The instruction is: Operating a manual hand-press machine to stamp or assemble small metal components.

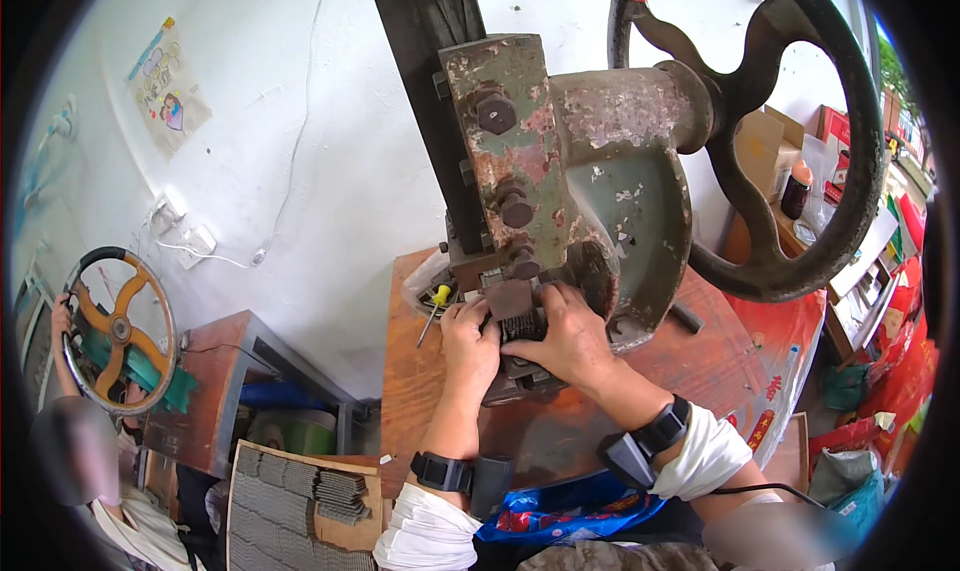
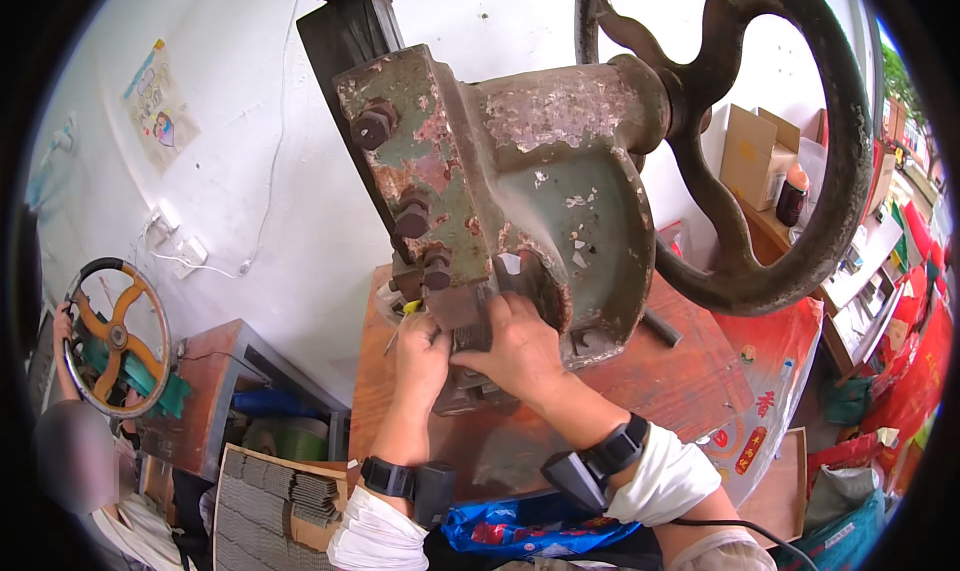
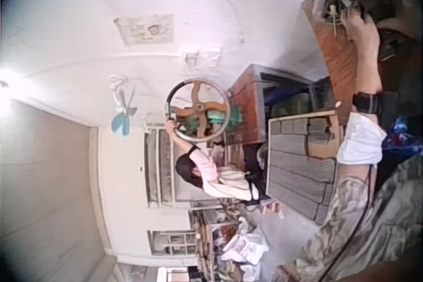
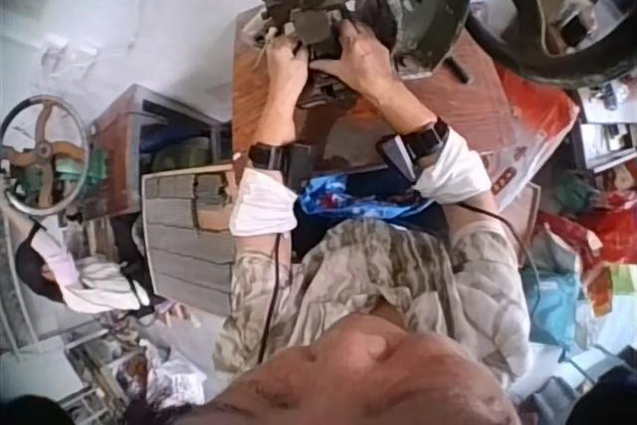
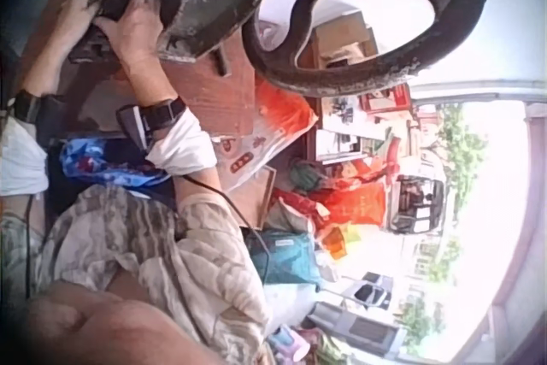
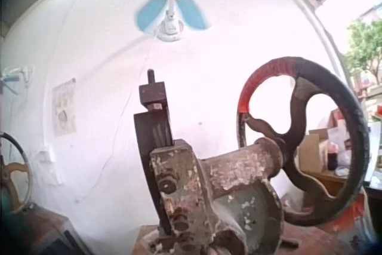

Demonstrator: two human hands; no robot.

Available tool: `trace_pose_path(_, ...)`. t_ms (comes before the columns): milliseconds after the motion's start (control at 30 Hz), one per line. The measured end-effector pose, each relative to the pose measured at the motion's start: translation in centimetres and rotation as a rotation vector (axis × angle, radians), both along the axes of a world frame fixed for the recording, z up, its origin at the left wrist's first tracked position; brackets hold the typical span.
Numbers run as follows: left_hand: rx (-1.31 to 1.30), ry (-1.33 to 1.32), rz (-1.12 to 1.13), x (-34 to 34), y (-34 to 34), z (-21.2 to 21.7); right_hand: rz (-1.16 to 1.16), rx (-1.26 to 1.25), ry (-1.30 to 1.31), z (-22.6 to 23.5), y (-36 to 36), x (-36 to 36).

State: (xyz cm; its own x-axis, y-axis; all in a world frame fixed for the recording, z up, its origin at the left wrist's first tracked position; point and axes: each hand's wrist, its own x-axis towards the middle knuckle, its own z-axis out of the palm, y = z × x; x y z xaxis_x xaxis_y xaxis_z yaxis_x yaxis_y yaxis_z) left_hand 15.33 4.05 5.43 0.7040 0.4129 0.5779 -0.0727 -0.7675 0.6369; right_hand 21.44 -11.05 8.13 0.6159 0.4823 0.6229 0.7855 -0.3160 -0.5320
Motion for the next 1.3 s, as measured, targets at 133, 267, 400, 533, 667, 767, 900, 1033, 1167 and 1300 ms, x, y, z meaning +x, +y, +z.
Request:
trace_pose_path(133,-0.226,-0.068,0.009,0.3,-0.2,-0.3,-0.074,-0.012,0.005,0.3,0.6,-0.4)
trace_pose_path(267,-0.177,0.034,-0.067,0.0,0.6,-0.9,0.08,0.028,0.106,-0.5,-0.3,0.8)
trace_pose_path(400,0.121,0.195,0.002,-0.6,-1.1,0.0,0.141,-0.005,0.248,-0.8,-0.9,1.5)
trace_pose_path(533,-0.005,0.123,-0.03,-0.7,-1.1,-0.5,0.063,-0.021,0.089,0.3,-0.8,0.0)
trace_pose_path(667,-0.172,-0.019,-0.023,-0.4,-0.6,-0.9,0.085,0.003,-0.002,-1.0,-0.7,0.4)
trace_pose_path(767,-0.119,-0.074,-0.074,-0.4,-1.2,0.0,0.132,-0.1,-0.168,-1.4,-1.5,0.7)
trace_pose_path(900,-0.048,-0.07,-0.085,-0.7,-1.1,0.2,0.132,-0.24,-0.214,0.6,-1.8,-0.2)
trace_pose_path(1033,-0.052,-0.069,-0.079,-0.7,-1.1,0.1,0.161,-0.202,-0.243,0.6,-1.9,-0.3)
trace_pose_path(1167,-0.093,-0.036,-0.06,-0.8,-1.3,0.1,0.065,-0.051,-0.16,-0.5,-1.5,0.0)
trace_pose_path(1300,-0.032,-0.029,-0.086,-1.0,-1.4,0.3,0.061,0.01,-0.09,-0.9,-0.4,0.4)
